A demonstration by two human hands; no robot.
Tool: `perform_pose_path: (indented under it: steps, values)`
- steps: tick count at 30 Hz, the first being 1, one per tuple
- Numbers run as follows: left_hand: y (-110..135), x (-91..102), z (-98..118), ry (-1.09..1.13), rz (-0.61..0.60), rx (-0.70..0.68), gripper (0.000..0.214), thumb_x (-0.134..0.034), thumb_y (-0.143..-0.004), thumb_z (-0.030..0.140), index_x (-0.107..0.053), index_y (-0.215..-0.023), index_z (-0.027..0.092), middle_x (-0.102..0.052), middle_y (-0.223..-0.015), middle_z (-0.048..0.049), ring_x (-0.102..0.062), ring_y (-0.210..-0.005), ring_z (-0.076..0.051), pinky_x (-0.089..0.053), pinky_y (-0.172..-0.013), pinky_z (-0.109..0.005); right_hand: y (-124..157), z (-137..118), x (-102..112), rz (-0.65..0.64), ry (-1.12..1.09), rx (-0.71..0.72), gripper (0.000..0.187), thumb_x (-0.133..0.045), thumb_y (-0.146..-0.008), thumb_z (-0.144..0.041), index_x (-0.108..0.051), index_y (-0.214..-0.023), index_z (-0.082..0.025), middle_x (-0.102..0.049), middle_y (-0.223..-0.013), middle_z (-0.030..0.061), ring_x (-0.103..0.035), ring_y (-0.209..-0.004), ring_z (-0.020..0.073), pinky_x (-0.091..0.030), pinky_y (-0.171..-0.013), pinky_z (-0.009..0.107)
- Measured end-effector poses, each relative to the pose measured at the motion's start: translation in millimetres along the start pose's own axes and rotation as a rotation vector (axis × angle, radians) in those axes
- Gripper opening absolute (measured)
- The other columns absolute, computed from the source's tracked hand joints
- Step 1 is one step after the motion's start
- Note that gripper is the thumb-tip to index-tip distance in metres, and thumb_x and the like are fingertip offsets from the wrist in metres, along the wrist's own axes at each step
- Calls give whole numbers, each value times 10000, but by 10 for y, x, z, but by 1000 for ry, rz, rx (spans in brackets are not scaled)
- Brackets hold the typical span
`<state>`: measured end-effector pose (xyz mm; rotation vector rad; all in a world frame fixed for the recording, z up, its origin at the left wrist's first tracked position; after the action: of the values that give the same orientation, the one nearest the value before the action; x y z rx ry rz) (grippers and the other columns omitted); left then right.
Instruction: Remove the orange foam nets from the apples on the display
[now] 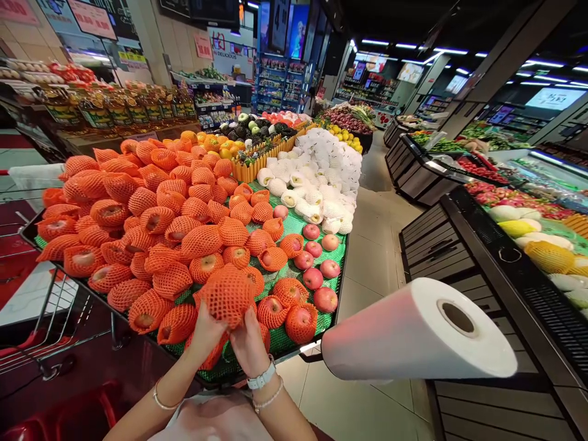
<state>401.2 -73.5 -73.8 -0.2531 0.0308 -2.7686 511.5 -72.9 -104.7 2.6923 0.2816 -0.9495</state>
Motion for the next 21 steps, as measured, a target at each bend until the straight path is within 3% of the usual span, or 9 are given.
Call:
perform_pose_path:
  steps: [4,6,7,9,11,13,17,21]
  values:
    - [157,-67,159,-281,-393,-115,439,-664,-739,356,-606,-1130,164,-601,-1314,-188,-481,-1320,-374,-381,-1092,-570,-66,-14,51,88,-98,-25,572,-539,-779,-713,-692,-1071,-246,-682,-1219,74,-576,-1241,264,-431,-1095,461]
    - [216,5,220,-260,-530,-146,359,-609,-825,375,-649,-1125,182,-632,-1297,-158,-528,-1285,-348,-405,-1085,-534,-93,-70,195,168,-81,9,594,-560,-769,-702,-671,-1118,-234,-672,-1237,81,-577,-1238,268,-442,-1077,473]
    - [214,71,241,-201,-537,-148,308,-561,-872,382,-673,-1088,193,-672,-1237,-139,-582,-1226,-326,-443,-1058,-505,-97,-93,284,205,-64,31,613,-579,-763,-688,-647,-1165,-230,-660,-1258,85,-566,-1251,269,-443,-1071,479]
    - [149,234,250,-50,-428,-130,299,-474,-935,394,-678,-1045,206,-713,-1124,-114,-653,-1104,-283,-514,-975,-444,-88,-111,467,265,-14,60,681,-617,-746,-666,-579,-1267,-228,-627,-1304,95,-536,-1280,277,-441,-1060,499]
    - [63,369,209,51,-276,-102,323,-480,-938,419,-612,-1145,209,-670,-1197,-123,-636,-1121,-272,-529,-943,-413,-73,-114,620,290,57,67,744,-641,-737,-638,-499,-1350,-242,-591,-1348,102,-521,-1290,285,-440,-1047,523]
    - [11,416,152,38,-230,-82,421,-518,-920,431,-502,-1282,217,-573,-1341,-142,-569,-1219,-278,-496,-987,-421,-58,-181,739,313,172,121,795,-659,-739,-589,-407,-1416,-259,-525,-1417,103,-493,-1313,284,-412,-1067,538]
    - [37,428,34,-273,-362,-83,489,-581,-880,439,-484,-1317,240,-546,-1354,-122,-487,-1298,-294,-392,-1080,-479,-22,-562,872,428,602,350,950,-784,-649,-457,-330,-1444,-207,-430,-1473,142,-387,-1369,316,-270,-1155,555]
    - [165,450,-145,-558,-520,-79,578,-696,-773,387,-528,-1306,240,-590,-1299,-122,-531,-1238,-333,-413,-1041,-511,-16,-823,845,355,1046,548,796,-792,-658,-328,-447,-1366,-223,-474,-1385,136,-431,-1293,335,-301,-1132,565]
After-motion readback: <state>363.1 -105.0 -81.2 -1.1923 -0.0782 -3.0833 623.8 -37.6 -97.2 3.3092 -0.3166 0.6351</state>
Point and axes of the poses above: each hand's wrist, its own y-axis away from the middle knuckle, its own x-axis out of the back of the hand, z = x × y, the point moved 6 cm from there along -y, towards the middle knuckle
